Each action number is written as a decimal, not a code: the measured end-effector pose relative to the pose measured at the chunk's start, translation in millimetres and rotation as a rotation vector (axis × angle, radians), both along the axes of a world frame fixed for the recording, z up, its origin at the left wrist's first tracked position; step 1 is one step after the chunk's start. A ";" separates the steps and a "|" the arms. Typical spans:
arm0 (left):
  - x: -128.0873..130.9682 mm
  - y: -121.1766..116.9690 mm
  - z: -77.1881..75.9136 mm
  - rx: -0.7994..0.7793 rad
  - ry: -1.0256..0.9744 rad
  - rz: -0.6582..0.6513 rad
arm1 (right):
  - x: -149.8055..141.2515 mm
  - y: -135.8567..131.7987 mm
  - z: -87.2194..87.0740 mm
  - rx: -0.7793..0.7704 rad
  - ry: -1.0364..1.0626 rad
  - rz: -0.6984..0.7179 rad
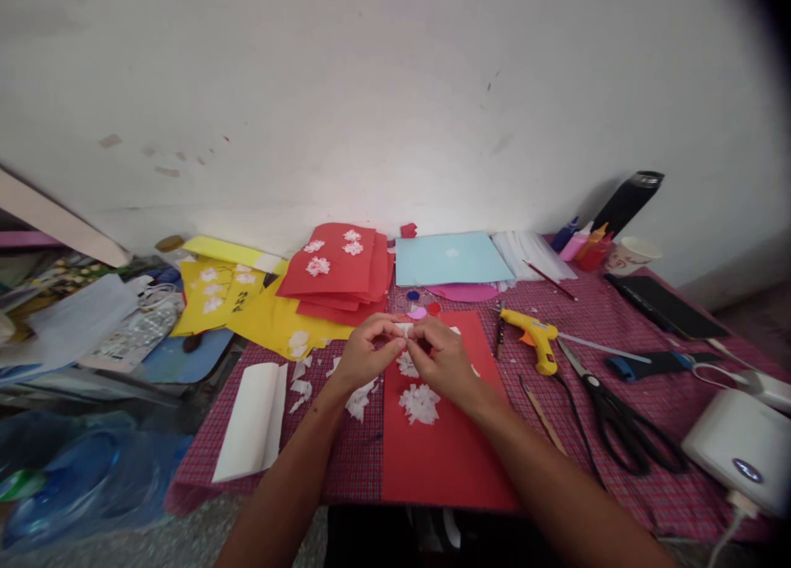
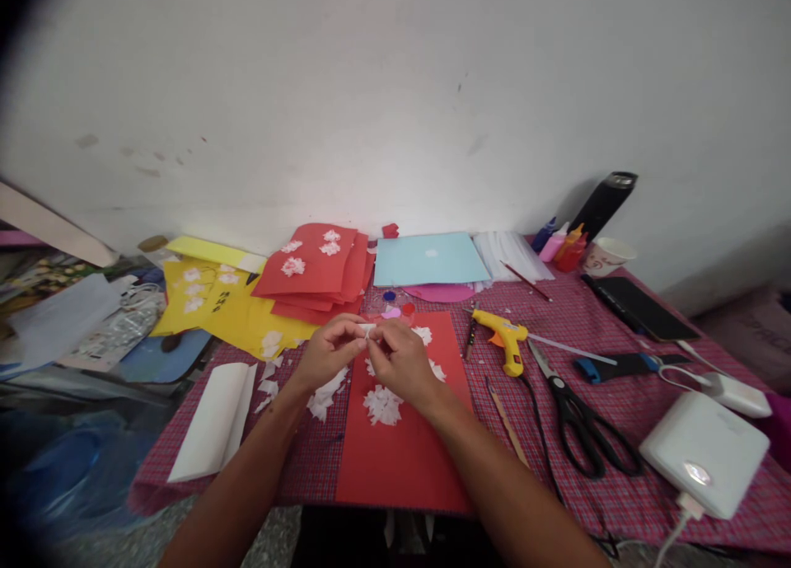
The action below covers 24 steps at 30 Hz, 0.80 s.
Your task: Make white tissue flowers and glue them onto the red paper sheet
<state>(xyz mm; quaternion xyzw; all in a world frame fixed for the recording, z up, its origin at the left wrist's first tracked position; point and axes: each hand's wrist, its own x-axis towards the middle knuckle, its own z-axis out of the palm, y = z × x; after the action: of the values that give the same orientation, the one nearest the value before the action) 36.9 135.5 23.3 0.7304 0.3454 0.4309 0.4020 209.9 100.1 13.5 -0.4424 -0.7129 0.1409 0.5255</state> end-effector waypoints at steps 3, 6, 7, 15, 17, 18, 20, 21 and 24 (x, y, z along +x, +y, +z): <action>-0.2 0.7 -1.9 -0.018 -0.019 0.027 | 0.3 -0.2 0.3 0.007 -0.007 -0.002; -0.3 1.2 -2.5 -0.026 -0.038 0.046 | 0.6 -0.4 0.5 0.006 -0.013 -0.010; -0.2 1.3 -2.4 -0.025 -0.043 0.051 | 0.6 -0.5 0.6 0.007 -0.012 -0.014; 0.1 1.4 -1.3 -0.060 -0.070 0.032 | -0.1 -1.4 2.2 0.020 -0.019 -0.029; 0.3 1.8 -1.5 -0.060 -0.068 0.034 | -0.6 -1.8 2.1 0.035 -0.021 -0.027; 0.6 1.9 -1.5 -0.058 -0.067 0.033 | -0.8 -2.0 1.9 0.046 -0.022 -0.023; 1.1 1.8 -1.2 -0.055 -0.067 0.031 | -1.0 -2.1 1.2 0.065 -0.028 -0.014; 1.4 1.6 -0.9 -0.053 -0.068 0.030 | -1.0 -2.1 0.7 0.073 -0.033 -0.010; 2.2 0.3 0.1 -0.052 -0.071 0.031 | -0.6 -1.8 -1.4 0.090 -0.054 -0.004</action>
<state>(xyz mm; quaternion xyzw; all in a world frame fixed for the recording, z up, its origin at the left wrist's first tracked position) 39.0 135.8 23.5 0.6984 0.3534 0.4535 0.4262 209.2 98.3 12.1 -0.4236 -0.7315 0.0954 0.5257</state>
